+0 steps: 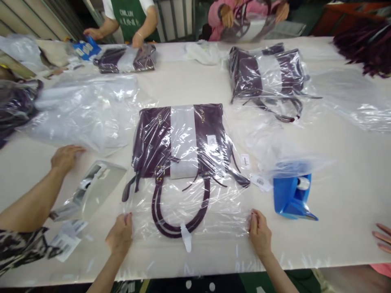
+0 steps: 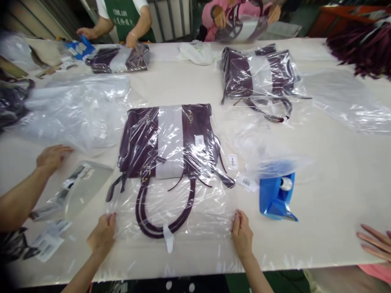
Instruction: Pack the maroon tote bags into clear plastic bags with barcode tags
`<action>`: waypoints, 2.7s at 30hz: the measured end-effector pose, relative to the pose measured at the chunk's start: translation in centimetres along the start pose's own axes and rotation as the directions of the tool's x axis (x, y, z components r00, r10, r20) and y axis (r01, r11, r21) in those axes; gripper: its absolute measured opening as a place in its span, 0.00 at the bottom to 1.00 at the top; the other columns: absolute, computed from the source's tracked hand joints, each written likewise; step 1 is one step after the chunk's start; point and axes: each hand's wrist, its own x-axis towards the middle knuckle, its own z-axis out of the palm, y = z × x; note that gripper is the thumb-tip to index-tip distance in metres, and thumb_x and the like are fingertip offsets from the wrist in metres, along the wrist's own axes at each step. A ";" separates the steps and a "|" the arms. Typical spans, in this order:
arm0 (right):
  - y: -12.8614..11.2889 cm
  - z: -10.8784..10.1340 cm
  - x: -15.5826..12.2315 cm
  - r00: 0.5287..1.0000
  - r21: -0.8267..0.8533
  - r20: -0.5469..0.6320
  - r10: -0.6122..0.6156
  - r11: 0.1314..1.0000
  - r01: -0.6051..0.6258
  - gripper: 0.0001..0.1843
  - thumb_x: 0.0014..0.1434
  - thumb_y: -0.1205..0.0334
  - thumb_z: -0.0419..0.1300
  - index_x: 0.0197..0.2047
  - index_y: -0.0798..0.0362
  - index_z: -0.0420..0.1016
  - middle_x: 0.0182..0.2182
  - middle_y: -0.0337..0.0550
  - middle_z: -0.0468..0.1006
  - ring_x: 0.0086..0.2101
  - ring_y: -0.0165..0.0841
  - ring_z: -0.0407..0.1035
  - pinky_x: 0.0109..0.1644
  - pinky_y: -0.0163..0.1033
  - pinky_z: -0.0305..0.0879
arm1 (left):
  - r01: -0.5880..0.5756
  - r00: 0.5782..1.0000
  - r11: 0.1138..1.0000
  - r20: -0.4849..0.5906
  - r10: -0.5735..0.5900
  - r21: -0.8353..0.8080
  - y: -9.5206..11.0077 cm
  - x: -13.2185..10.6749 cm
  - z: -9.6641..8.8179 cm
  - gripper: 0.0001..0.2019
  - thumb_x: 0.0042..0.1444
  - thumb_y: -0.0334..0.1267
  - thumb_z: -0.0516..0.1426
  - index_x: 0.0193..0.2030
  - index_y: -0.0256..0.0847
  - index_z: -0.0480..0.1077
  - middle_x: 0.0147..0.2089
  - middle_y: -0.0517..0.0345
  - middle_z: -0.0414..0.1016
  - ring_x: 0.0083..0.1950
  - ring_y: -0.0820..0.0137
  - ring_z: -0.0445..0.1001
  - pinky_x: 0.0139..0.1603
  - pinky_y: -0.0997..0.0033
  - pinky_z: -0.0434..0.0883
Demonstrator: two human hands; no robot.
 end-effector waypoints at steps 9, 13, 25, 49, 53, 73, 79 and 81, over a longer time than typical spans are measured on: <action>-0.2 0.0 -0.1 0.994 0.054 -0.110 0.012 0.999 -0.006 0.32 0.58 0.38 0.44 0.49 0.59 0.67 0.29 0.47 0.76 0.20 0.30 0.67 0.29 0.36 0.64 | -0.227 0.946 0.932 -0.293 0.141 -0.284 -3.3 1.5 3.7 0.14 0.58 0.50 0.48 0.39 0.42 0.65 0.26 0.61 0.67 0.25 0.69 0.64 0.27 0.74 0.55; -0.4 0.1 0.1 0.985 0.050 -0.165 -0.050 0.997 0.059 0.31 0.58 0.41 0.45 0.49 0.60 0.67 0.24 0.44 0.74 0.21 0.33 0.66 0.33 0.38 0.63 | -0.325 0.922 0.784 -0.362 0.138 -0.529 -3.5 1.4 3.6 0.15 0.54 0.52 0.49 0.35 0.43 0.65 0.27 0.61 0.67 0.28 0.70 0.65 0.31 0.74 0.58; -0.6 -2.8 -2.8 0.992 0.143 -0.115 -0.056 0.987 0.073 0.24 0.50 0.48 0.48 0.40 0.58 0.71 0.25 0.46 0.75 0.19 0.31 0.62 0.30 0.39 0.62 | -0.467 0.884 0.550 -0.345 0.315 -0.692 -8.7 0.3 2.2 0.16 0.47 0.51 0.51 0.19 0.41 0.62 0.17 0.63 0.62 0.22 0.73 0.61 0.25 0.73 0.57; -3.0 2.4 -22.2 0.438 -0.052 -0.092 -0.894 0.444 0.895 0.15 0.58 0.68 0.57 0.50 0.55 0.69 0.40 0.48 0.75 0.42 0.35 0.67 0.46 0.42 0.62 | -0.950 -0.177 0.010 -0.566 0.805 0.312 -7.3 -13.0 6.0 0.10 0.60 0.32 0.51 0.46 0.39 0.69 0.43 0.51 0.74 0.48 0.64 0.69 0.47 0.63 0.62; -6.4 3.9 -21.4 0.393 -0.010 -0.086 -0.915 0.396 0.918 0.14 0.58 0.70 0.55 0.48 0.56 0.70 0.38 0.48 0.75 0.40 0.34 0.67 0.42 0.40 0.61 | -0.982 -0.060 0.083 -0.694 0.718 0.171 -6.2 -12.8 5.4 0.08 0.60 0.30 0.49 0.35 0.38 0.69 0.32 0.55 0.73 0.36 0.69 0.68 0.40 0.67 0.63; -12.5 3.1 -21.4 0.300 0.172 -0.135 -0.944 0.275 0.946 0.12 0.58 0.74 0.54 0.43 0.56 0.73 0.31 0.46 0.75 0.33 0.32 0.66 0.36 0.37 0.64 | -0.997 -0.033 -0.074 -0.704 0.710 -0.027 -8.5 -15.6 5.6 0.06 0.56 0.30 0.53 0.40 0.38 0.69 0.35 0.52 0.75 0.38 0.68 0.72 0.40 0.67 0.69; -13.6 2.5 -21.6 0.317 0.224 -0.148 -0.937 0.281 0.933 0.12 0.59 0.73 0.52 0.44 0.55 0.73 0.30 0.46 0.75 0.31 0.31 0.67 0.34 0.36 0.64 | -0.127 0.725 0.114 -0.014 0.689 -0.985 -6.4 -18.2 8.1 0.12 0.56 0.45 0.52 0.36 0.37 0.69 0.31 0.53 0.75 0.25 0.72 0.72 0.24 0.74 0.68; -14.0 2.3 -21.8 0.310 0.226 -0.166 -0.936 0.269 0.936 0.13 0.59 0.73 0.51 0.43 0.55 0.74 0.28 0.46 0.74 0.29 0.31 0.67 0.32 0.36 0.65 | 0.119 0.824 0.038 0.120 0.554 -0.992 -5.7 -18.7 8.8 0.15 0.50 0.49 0.55 0.32 0.38 0.68 0.29 0.53 0.74 0.24 0.72 0.71 0.22 0.75 0.65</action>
